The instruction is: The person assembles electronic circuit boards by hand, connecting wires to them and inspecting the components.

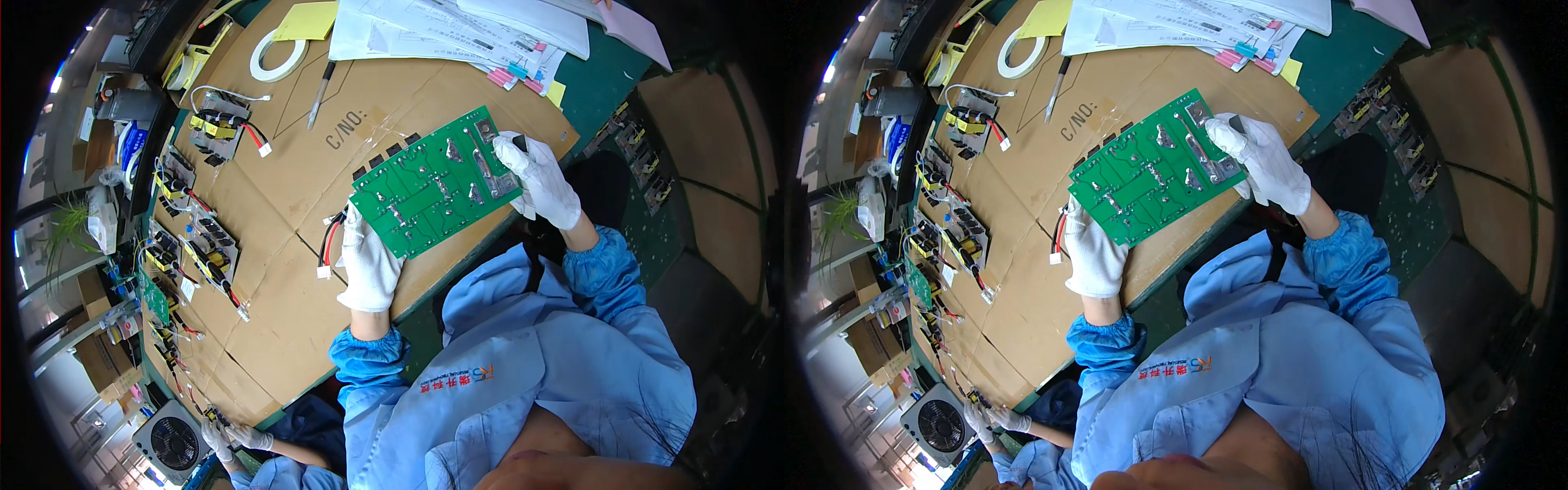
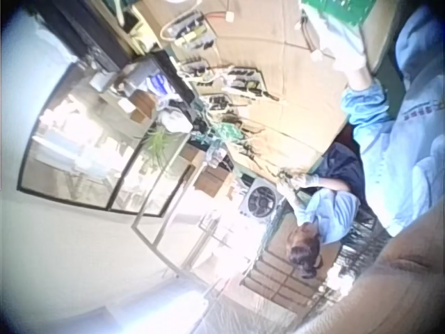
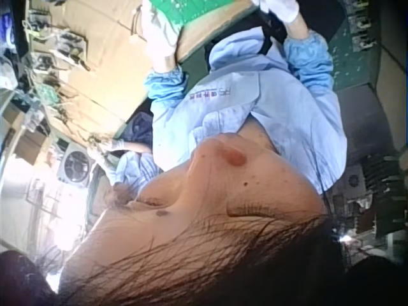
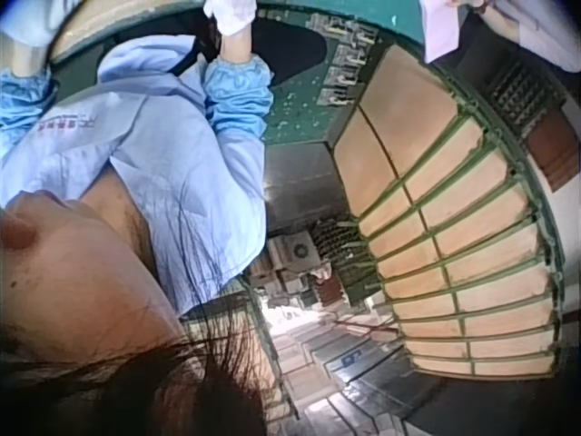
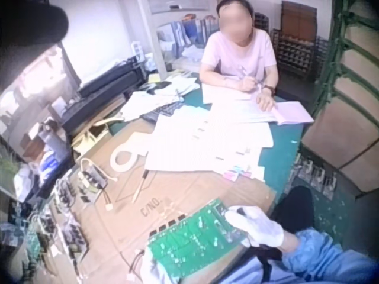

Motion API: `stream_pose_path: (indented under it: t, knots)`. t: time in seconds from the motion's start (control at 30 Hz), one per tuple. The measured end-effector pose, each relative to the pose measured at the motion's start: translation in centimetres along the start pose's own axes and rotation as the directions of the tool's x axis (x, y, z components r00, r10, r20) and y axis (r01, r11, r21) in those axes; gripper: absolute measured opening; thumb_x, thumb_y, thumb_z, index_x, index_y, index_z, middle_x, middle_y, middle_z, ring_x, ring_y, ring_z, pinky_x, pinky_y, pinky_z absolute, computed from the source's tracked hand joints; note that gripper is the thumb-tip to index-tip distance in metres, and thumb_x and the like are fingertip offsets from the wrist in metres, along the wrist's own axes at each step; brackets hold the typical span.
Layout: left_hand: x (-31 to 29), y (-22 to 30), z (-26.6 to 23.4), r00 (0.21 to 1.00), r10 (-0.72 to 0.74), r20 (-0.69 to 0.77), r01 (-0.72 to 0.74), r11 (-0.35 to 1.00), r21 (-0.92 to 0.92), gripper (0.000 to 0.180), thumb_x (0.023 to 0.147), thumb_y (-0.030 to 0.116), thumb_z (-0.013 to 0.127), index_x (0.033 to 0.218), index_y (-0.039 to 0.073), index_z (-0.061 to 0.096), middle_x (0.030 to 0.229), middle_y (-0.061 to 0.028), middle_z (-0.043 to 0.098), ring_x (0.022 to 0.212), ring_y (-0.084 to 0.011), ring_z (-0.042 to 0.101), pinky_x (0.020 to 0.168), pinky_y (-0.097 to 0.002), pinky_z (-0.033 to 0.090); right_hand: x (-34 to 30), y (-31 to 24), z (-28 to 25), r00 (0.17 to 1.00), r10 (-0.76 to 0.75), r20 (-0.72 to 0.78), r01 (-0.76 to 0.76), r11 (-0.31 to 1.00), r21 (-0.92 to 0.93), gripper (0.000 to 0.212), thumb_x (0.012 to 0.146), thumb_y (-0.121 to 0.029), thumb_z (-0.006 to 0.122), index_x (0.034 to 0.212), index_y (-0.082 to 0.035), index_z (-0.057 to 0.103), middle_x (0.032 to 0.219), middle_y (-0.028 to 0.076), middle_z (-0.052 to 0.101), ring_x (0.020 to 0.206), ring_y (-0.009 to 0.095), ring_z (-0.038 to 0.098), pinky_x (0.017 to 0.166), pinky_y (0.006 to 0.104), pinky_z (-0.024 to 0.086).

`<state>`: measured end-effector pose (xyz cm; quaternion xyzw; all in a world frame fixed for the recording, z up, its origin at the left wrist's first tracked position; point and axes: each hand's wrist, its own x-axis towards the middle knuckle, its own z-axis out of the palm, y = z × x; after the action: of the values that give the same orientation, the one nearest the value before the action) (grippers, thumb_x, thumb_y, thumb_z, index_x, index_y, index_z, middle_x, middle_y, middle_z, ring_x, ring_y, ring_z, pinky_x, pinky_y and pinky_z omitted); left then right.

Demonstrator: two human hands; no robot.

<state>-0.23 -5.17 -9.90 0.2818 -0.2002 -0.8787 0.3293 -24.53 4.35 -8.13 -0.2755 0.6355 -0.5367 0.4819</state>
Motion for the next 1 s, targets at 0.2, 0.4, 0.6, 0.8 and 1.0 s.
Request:
stream_pose_path:
  t: [0.2, 0.4, 0.6, 0.8, 1.0]
  knots:
    - [0.3, -0.1, 0.4, 1.000, 0.003, -0.021, -0.003, 1.000, 0.001, 0.048, 0.101, 0.040, 0.041, 0.138, 0.009, 0.042, 0.136, -0.0102, 0.050, 0.119, -0.0269, 0.054, 0.094, -0.0436, 0.051, 0.0, 0.2, -0.2, 0.997, -0.070, -0.040, 0.068, 0.996, -0.062, 0.049, 0.092, -0.047, 0.057, 0.105, 0.000, 0.060, 0.066, 0.004, 0.055, 0.038, 0.006, 0.044, 0.038, 0.0236, 0.034]
    - [0.3, -0.1, 0.5, 0.999, -0.002, -0.032, 0.003, 1.000, 0.014, 0.050, 0.101, 0.041, 0.041, 0.138, 0.008, 0.042, 0.137, -0.0108, 0.050, 0.120, -0.0275, 0.053, 0.095, -0.0440, 0.050, 0.1, 0.0, -0.6, 0.999, -0.048, 0.024, 0.052, 0.984, -0.171, 0.046, 0.095, -0.043, 0.052, 0.106, 0.000, 0.060, 0.076, 0.009, 0.057, 0.061, 0.015, 0.056, 0.060, 0.0310, 0.044]
    - [0.4, -0.1, 0.7, 1.000, -0.004, -0.029, 0.004, 1.000, 0.015, 0.051, 0.101, 0.042, 0.042, 0.138, 0.007, 0.042, 0.138, -0.0114, 0.049, 0.122, -0.0281, 0.052, 0.098, -0.0446, 0.048, -0.1, -0.7, -0.9, 0.992, -0.102, 0.068, 0.115, 0.966, -0.230, 0.045, 0.096, -0.042, 0.047, 0.107, 0.000, 0.060, 0.081, 0.012, 0.057, 0.070, 0.020, 0.056, 0.070, 0.0339, 0.043]
    - [0.1, -0.1, 0.3, 1.000, 0.023, -0.016, -0.023, 1.000, -0.002, 0.050, 0.101, 0.041, 0.042, 0.138, 0.007, 0.042, 0.137, -0.0117, 0.049, 0.122, -0.0284, 0.052, 0.098, -0.0453, 0.047, 0.0, -0.8, -0.9, 0.993, 0.063, 0.099, -0.041, 0.975, -0.217, 0.045, 0.097, -0.041, 0.045, 0.110, 0.000, 0.059, 0.086, 0.013, 0.059, 0.078, 0.025, 0.057, 0.076, 0.0352, 0.042]
    - [0.3, 0.1, 1.2, 1.000, -0.004, -0.026, 0.003, 1.000, -0.027, 0.050, 0.101, 0.041, 0.042, 0.137, 0.007, 0.043, 0.136, -0.0116, 0.050, 0.121, -0.0280, 0.052, 0.098, -0.0453, 0.047, 0.6, 1.2, -1.4, 0.875, -0.464, 0.140, 0.479, 0.782, -0.400, 0.045, 0.097, -0.041, 0.046, 0.109, 0.000, 0.060, 0.085, 0.011, 0.059, 0.073, 0.020, 0.057, 0.069, 0.0325, 0.044]
